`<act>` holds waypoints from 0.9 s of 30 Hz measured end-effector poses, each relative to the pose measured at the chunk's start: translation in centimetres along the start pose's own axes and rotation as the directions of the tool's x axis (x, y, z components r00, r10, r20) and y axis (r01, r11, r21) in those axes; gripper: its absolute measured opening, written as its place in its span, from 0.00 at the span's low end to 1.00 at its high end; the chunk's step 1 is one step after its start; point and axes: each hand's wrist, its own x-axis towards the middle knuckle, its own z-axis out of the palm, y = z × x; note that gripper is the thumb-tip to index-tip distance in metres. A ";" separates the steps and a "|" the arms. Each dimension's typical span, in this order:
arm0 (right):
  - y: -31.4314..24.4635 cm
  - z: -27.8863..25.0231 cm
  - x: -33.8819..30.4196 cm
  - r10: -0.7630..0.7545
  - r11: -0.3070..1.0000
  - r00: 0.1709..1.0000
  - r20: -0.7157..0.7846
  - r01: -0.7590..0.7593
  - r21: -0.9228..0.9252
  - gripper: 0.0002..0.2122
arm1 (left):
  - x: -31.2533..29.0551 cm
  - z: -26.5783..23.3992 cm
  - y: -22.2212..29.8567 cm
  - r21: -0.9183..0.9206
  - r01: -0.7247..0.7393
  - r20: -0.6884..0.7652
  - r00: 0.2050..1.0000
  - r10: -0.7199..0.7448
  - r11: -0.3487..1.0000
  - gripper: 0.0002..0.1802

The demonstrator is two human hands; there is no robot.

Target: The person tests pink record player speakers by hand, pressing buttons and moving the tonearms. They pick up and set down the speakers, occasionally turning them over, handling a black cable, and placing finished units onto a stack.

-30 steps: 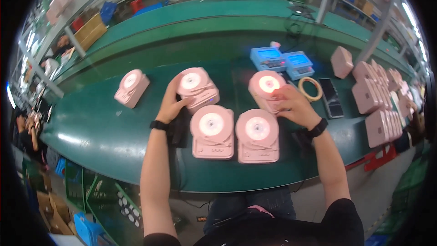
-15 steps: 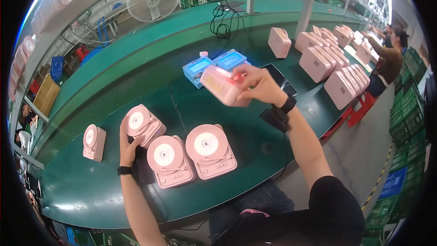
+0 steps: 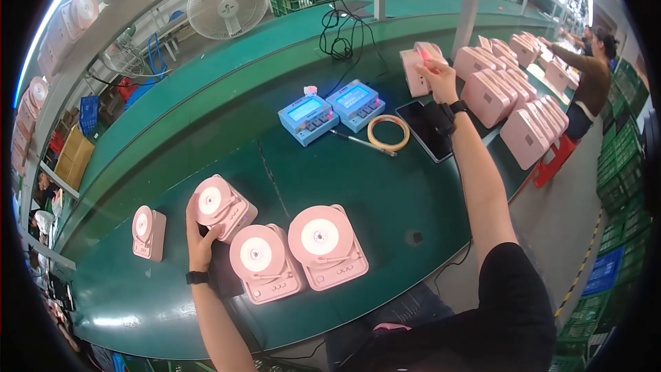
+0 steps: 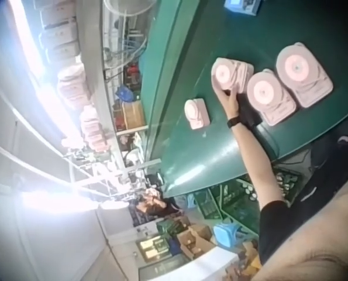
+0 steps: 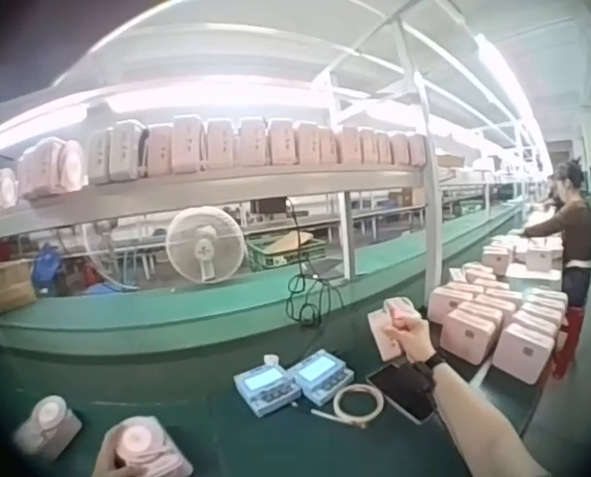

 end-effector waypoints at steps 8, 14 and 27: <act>2.9 -3.3 -1.3 -0.073 0.997 0.997 -0.022 0.072 -0.042 0.11 | 0.0 0.6 0.8 -0.032 0.048 -0.011 0.999 -0.048 0.998 0.46; 3.1 -4.7 -1.6 -0.136 0.864 0.982 -0.128 0.054 -0.501 0.28 | -0.1 0.3 1.0 -0.026 0.053 0.002 0.999 -0.053 0.998 0.47; 2.9 -1.8 1.6 -0.059 0.644 0.984 0.168 0.166 -0.747 0.44 | 0.2 0.3 0.7 -0.007 0.069 0.004 0.998 -0.069 0.998 0.49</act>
